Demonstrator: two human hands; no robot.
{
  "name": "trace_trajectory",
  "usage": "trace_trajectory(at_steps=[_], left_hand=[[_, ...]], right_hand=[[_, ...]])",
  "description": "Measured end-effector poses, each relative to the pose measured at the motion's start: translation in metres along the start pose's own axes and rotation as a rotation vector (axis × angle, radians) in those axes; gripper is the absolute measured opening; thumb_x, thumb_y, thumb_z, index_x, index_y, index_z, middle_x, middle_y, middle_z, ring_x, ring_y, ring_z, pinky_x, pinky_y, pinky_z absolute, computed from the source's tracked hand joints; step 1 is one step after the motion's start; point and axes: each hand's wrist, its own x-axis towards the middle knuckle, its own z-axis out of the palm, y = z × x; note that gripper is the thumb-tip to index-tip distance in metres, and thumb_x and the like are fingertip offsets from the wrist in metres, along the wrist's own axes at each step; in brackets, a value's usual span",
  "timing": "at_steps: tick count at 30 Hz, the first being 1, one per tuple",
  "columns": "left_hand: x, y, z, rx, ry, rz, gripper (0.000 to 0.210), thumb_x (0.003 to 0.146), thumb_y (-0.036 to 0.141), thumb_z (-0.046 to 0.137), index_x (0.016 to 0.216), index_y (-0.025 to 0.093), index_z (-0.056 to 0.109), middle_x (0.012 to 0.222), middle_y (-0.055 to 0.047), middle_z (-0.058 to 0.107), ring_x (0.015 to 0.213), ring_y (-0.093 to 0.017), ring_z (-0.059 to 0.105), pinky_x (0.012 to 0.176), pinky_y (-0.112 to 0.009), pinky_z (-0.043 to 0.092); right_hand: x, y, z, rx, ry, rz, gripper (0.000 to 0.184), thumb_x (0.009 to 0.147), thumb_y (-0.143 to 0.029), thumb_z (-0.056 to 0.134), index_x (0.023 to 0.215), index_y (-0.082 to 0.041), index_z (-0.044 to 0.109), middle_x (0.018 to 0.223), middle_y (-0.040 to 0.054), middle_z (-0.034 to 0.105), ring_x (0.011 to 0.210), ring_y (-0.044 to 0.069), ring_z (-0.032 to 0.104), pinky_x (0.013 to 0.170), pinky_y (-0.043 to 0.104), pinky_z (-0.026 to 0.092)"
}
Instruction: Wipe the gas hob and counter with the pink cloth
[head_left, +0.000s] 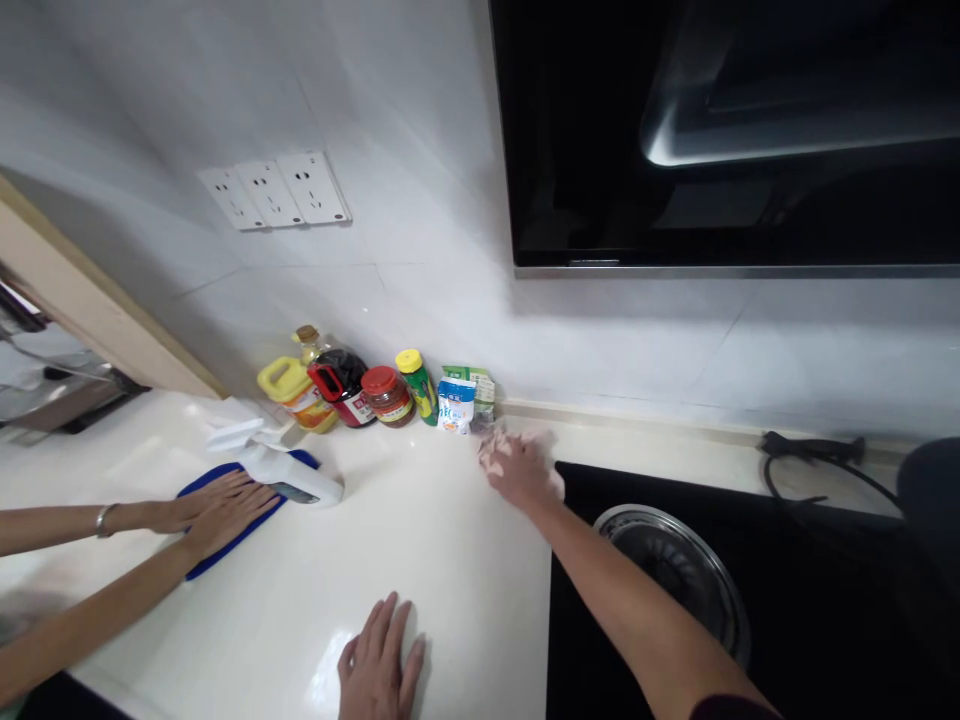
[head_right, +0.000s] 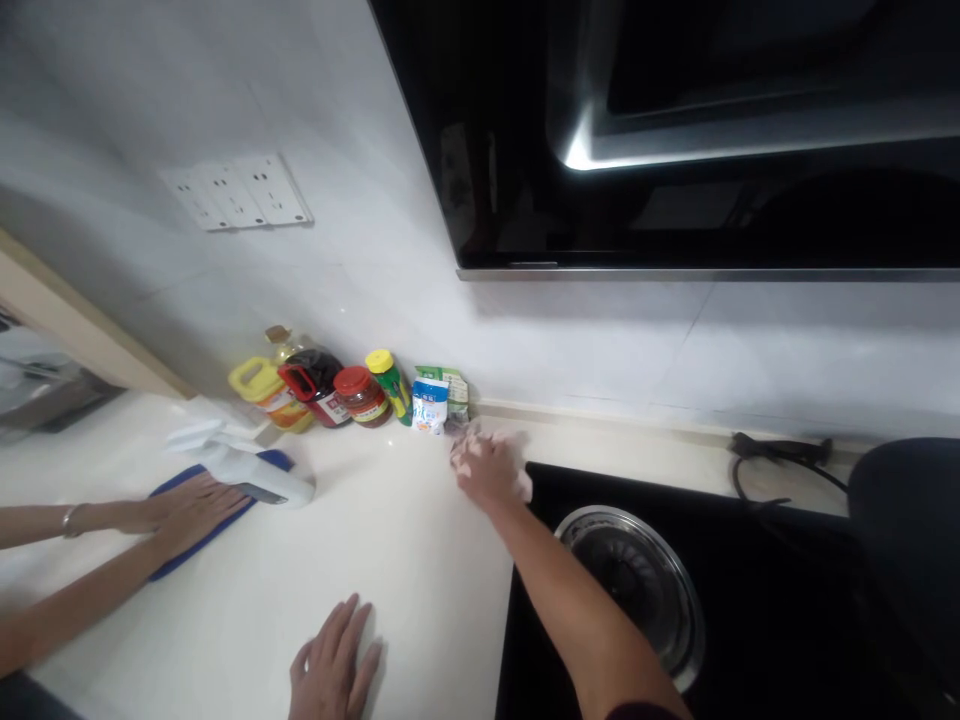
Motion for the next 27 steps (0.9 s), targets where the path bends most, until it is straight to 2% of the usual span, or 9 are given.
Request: trace_trajectory(at_steps=[5,8,10,12,14,18,20,24,27], left_hand=[[-0.004,-0.004,0.002,-0.044,-0.008,-0.005,0.049,0.104,0.034,0.037,0.148,0.027,0.057,0.154,-0.008,0.058,0.141,-0.025,0.051,0.110,-0.042,0.038],[-0.006,-0.007,0.004,-0.054,0.000,-0.017,0.047,0.103,0.031,0.036,0.142,0.025,0.062,0.150,-0.008,0.062,0.138,-0.025,0.054,0.108,-0.042,0.039],[-0.006,-0.007,0.005,-0.060,-0.001,-0.020,0.048,0.102,0.030,0.035,0.140,0.024,0.064,0.148,-0.009,0.063,0.136,-0.024,0.056,0.108,-0.042,0.040],[-0.005,-0.006,0.004,-0.061,-0.002,-0.022,0.047,0.103,0.031,0.036,0.138,0.025,0.065,0.147,-0.009,0.064,0.136,-0.024,0.057,0.108,-0.041,0.039],[-0.003,-0.003,0.001,-0.060,0.003,-0.018,0.045,0.103,0.034,0.038,0.137,0.024,0.066,0.147,-0.009,0.064,0.136,-0.024,0.056,0.109,-0.041,0.038],[0.002,0.004,-0.007,-0.058,0.050,0.000,0.042,0.104,0.035,0.042,0.133,0.022,0.068,0.147,-0.011,0.064,0.137,-0.024,0.056,0.110,-0.039,0.037],[0.004,0.007,-0.010,-0.060,0.056,-0.005,0.040,0.104,0.033,0.042,0.132,0.021,0.068,0.146,-0.011,0.065,0.137,-0.024,0.056,0.109,-0.039,0.037],[0.005,0.010,-0.012,-0.065,0.041,-0.016,0.040,0.105,0.034,0.041,0.132,0.020,0.067,0.147,-0.012,0.064,0.138,-0.024,0.055,0.109,-0.040,0.036],[0.006,0.011,-0.012,-0.059,0.049,-0.014,0.040,0.106,0.034,0.039,0.131,0.019,0.067,0.147,-0.012,0.064,0.138,-0.024,0.054,0.109,-0.040,0.036]], right_hand=[[-0.119,-0.061,0.057,0.092,-0.134,-0.259,0.051,0.087,-0.048,0.067,0.136,-0.039,0.065,0.160,0.0068,0.044,0.138,0.045,0.040,0.104,0.060,0.042],[-0.188,-0.067,0.097,0.177,-0.214,-0.438,0.053,0.085,-0.059,0.065,0.136,-0.044,0.064,0.152,0.0067,0.052,0.134,0.044,0.045,0.103,0.064,0.043],[-0.209,-0.056,0.109,0.171,-0.275,-0.535,0.047,0.082,-0.064,0.068,0.125,-0.046,0.070,0.146,0.0049,0.058,0.126,0.042,0.051,0.097,0.061,0.048],[-0.204,-0.035,0.102,0.112,-0.281,-0.582,0.044,0.081,-0.065,0.070,0.119,-0.044,0.073,0.144,0.0054,0.060,0.123,0.041,0.052,0.094,0.059,0.048],[-0.174,-0.009,0.077,0.031,-0.219,-0.527,0.044,0.086,-0.062,0.066,0.122,-0.037,0.073,0.145,0.0085,0.059,0.127,0.042,0.049,0.096,0.058,0.046],[-0.079,0.040,0.007,-0.085,-0.083,-0.113,0.039,0.095,-0.055,0.057,0.124,-0.034,0.073,0.150,0.0090,0.054,0.130,0.038,0.046,0.105,0.054,0.037],[-0.037,0.054,-0.017,-0.099,-0.046,-0.030,0.036,0.097,-0.049,0.056,0.125,-0.033,0.072,0.150,0.0098,0.052,0.129,0.037,0.047,0.106,0.052,0.035],[-0.002,0.053,-0.024,-0.103,0.038,0.066,0.042,0.100,-0.044,0.049,0.132,-0.025,0.069,0.150,0.0170,0.048,0.128,0.039,0.045,0.105,0.053,0.034],[-0.028,0.034,-0.003,-0.099,0.048,0.051,0.043,0.101,-0.044,0.046,0.129,-0.024,0.070,0.146,0.0172,0.051,0.125,0.038,0.046,0.103,0.050,0.037]])
